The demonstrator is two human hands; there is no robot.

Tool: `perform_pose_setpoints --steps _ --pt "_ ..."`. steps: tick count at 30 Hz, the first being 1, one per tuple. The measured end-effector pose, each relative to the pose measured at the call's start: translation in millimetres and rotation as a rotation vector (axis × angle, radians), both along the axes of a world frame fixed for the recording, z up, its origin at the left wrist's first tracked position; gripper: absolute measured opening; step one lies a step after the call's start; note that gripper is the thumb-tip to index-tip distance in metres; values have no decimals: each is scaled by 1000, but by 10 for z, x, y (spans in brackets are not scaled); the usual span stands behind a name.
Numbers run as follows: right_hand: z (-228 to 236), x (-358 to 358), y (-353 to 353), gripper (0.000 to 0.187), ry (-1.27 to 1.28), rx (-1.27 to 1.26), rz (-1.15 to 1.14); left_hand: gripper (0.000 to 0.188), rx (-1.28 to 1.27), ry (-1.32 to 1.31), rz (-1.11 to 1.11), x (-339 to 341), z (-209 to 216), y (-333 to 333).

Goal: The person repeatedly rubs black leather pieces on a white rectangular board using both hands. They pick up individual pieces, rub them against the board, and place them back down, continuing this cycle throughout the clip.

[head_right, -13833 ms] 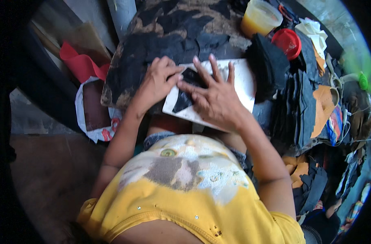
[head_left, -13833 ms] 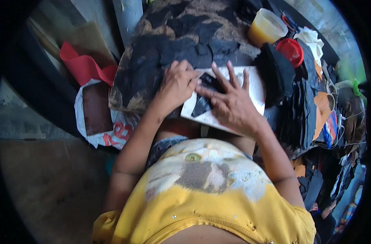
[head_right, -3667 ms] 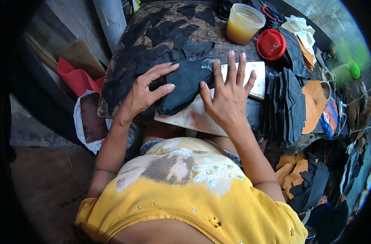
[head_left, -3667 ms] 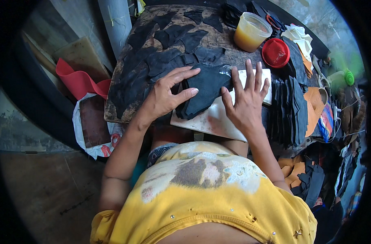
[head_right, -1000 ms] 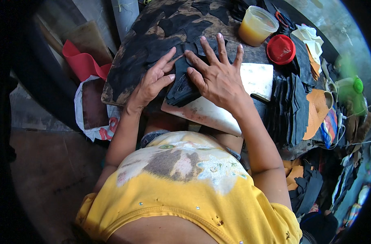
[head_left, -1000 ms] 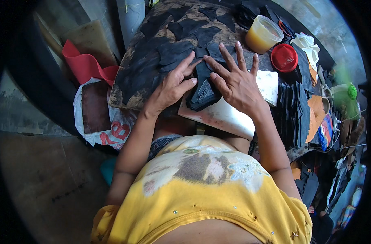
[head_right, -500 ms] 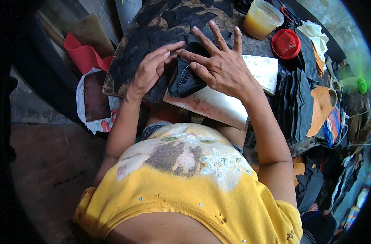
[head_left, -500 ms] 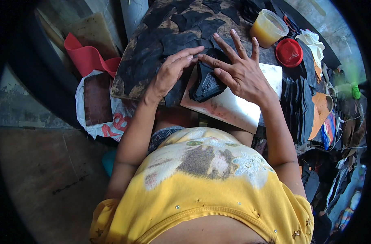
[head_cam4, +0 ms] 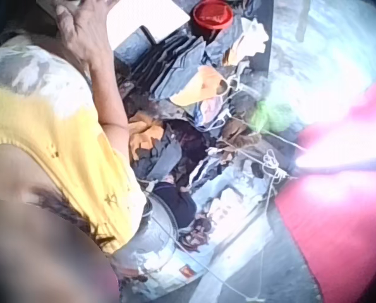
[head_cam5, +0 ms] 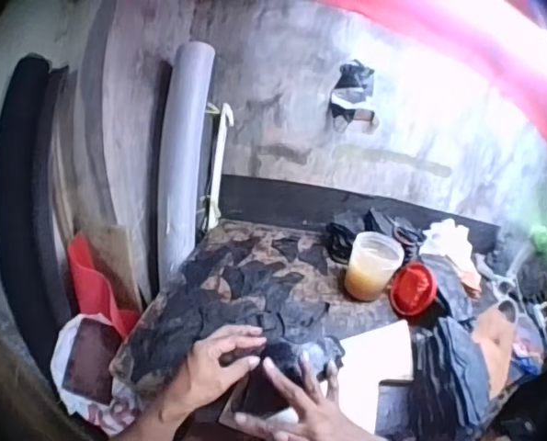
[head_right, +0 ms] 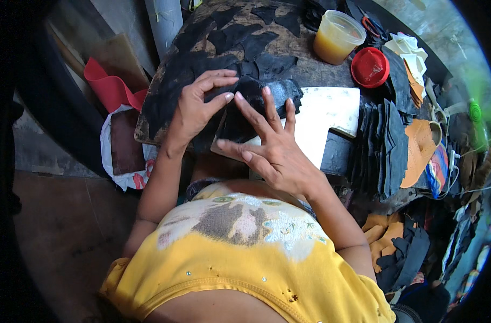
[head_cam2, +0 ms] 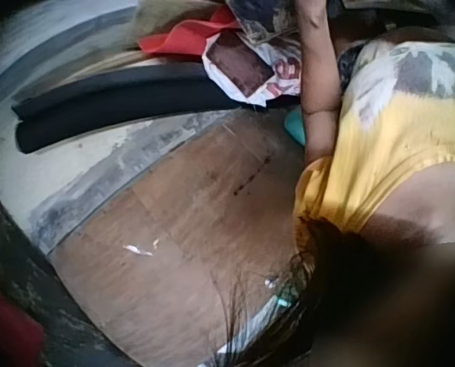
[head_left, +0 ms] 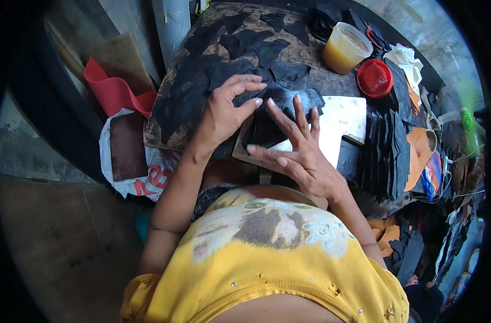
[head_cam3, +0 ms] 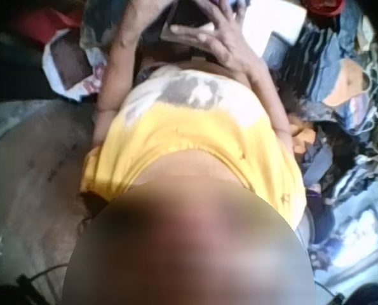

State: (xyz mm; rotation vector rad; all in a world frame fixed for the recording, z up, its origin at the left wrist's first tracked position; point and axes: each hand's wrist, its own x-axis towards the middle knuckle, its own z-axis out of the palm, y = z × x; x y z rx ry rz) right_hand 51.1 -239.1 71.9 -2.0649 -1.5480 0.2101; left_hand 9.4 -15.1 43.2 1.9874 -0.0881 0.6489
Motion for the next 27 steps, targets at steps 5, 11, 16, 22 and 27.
perform_pose_setpoints --steps 5,11,16,22,27 --pt "-78 247 -177 55 324 479 -25 14 -30 -6 52 -14 87 -38" --pt "-452 497 -389 66 380 896 -451 14 -640 115 -157 97 363 198" --pt "-652 517 -436 64 607 993 -495 21 -653 92 -104 730 525 516" --pt "-621 544 -411 48 521 837 -606 19 -651 175 -150 2038 167 502" --pt "-504 480 -346 50 120 553 -586 20 345 311 164 2411 -330 515"
